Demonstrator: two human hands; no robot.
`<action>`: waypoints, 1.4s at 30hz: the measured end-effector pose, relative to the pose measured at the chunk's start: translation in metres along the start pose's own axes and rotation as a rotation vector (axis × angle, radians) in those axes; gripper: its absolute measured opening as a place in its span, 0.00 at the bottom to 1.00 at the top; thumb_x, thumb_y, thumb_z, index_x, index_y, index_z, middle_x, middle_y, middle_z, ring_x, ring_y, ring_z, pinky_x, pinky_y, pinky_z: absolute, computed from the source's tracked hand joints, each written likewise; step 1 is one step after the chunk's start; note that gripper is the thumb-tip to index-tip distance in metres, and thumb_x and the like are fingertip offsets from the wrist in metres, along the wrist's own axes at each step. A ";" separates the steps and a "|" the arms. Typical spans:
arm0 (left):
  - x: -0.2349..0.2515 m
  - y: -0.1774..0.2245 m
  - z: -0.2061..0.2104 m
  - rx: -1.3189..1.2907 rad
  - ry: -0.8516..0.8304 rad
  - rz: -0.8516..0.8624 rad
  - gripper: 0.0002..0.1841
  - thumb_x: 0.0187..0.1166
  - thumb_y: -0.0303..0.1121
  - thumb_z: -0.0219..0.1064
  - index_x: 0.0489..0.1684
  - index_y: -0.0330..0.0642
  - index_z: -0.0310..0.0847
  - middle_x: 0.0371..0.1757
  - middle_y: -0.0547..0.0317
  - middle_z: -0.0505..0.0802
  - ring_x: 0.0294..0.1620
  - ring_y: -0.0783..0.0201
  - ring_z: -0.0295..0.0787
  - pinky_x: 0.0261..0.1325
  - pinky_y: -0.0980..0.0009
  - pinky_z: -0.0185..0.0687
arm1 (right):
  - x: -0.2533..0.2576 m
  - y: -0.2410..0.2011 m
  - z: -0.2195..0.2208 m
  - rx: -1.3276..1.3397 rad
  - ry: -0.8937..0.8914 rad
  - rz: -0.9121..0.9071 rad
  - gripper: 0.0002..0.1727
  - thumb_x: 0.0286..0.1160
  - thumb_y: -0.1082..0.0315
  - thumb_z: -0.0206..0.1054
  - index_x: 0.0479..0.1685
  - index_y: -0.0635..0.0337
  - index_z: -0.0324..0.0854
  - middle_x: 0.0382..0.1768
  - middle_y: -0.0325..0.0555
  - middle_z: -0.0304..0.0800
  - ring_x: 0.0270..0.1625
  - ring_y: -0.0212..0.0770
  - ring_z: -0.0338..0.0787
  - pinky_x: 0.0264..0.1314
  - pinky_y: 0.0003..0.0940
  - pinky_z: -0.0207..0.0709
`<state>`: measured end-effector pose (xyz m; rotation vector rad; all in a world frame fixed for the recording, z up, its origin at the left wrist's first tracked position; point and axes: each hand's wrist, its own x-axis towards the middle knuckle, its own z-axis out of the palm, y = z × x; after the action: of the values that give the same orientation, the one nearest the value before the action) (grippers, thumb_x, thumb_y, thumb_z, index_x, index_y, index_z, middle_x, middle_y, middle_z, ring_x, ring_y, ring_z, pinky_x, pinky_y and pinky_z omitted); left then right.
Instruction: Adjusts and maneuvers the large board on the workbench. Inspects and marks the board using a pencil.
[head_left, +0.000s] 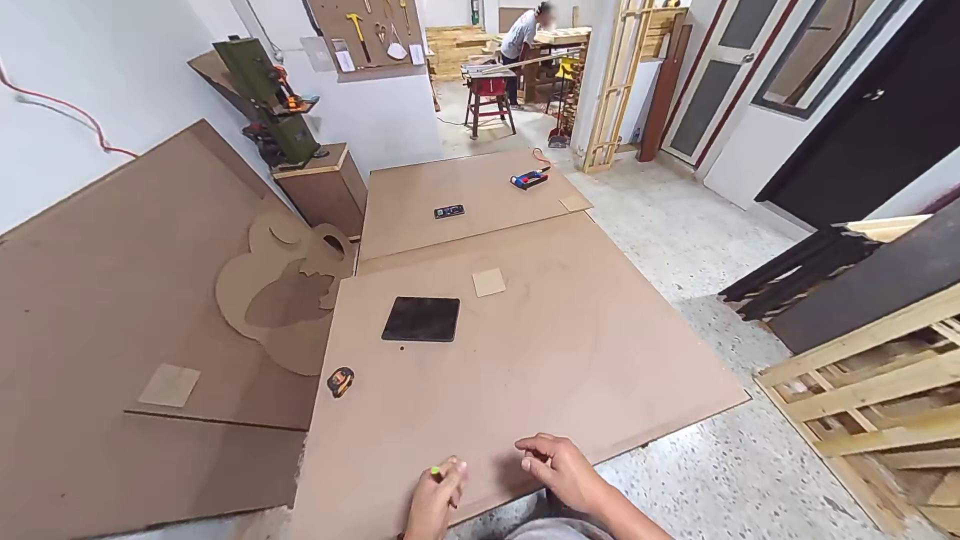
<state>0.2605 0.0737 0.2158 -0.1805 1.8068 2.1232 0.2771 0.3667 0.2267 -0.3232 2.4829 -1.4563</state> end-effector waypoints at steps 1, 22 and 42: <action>0.001 -0.001 -0.001 -0.068 0.054 0.005 0.17 0.83 0.34 0.57 0.20 0.41 0.84 0.27 0.61 0.91 0.26 0.70 0.83 0.35 0.72 0.82 | -0.001 0.006 -0.005 0.001 0.014 0.024 0.20 0.86 0.51 0.63 0.69 0.47 0.88 0.55 0.42 0.94 0.53 0.34 0.93 0.64 0.39 0.85; 0.016 -0.018 0.199 -0.490 0.148 0.112 0.08 0.80 0.42 0.71 0.46 0.52 0.93 0.36 0.56 0.97 0.33 0.63 0.95 0.42 0.65 0.93 | 0.046 0.023 -0.154 0.470 -0.653 -0.143 0.13 0.87 0.66 0.64 0.58 0.63 0.89 0.45 0.46 0.97 0.47 0.38 0.96 0.60 0.42 0.89; 0.001 0.011 0.228 -0.450 0.067 0.107 0.10 0.84 0.39 0.68 0.50 0.46 0.91 0.41 0.56 0.97 0.39 0.65 0.95 0.49 0.65 0.93 | 0.015 0.021 -0.164 0.750 -0.710 -0.132 0.15 0.87 0.67 0.61 0.60 0.68 0.86 0.46 0.51 0.96 0.48 0.41 0.95 0.59 0.43 0.89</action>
<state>0.2847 0.2945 0.2667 -0.2720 1.3711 2.6035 0.2090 0.5072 0.2842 -0.6959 1.2906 -1.7879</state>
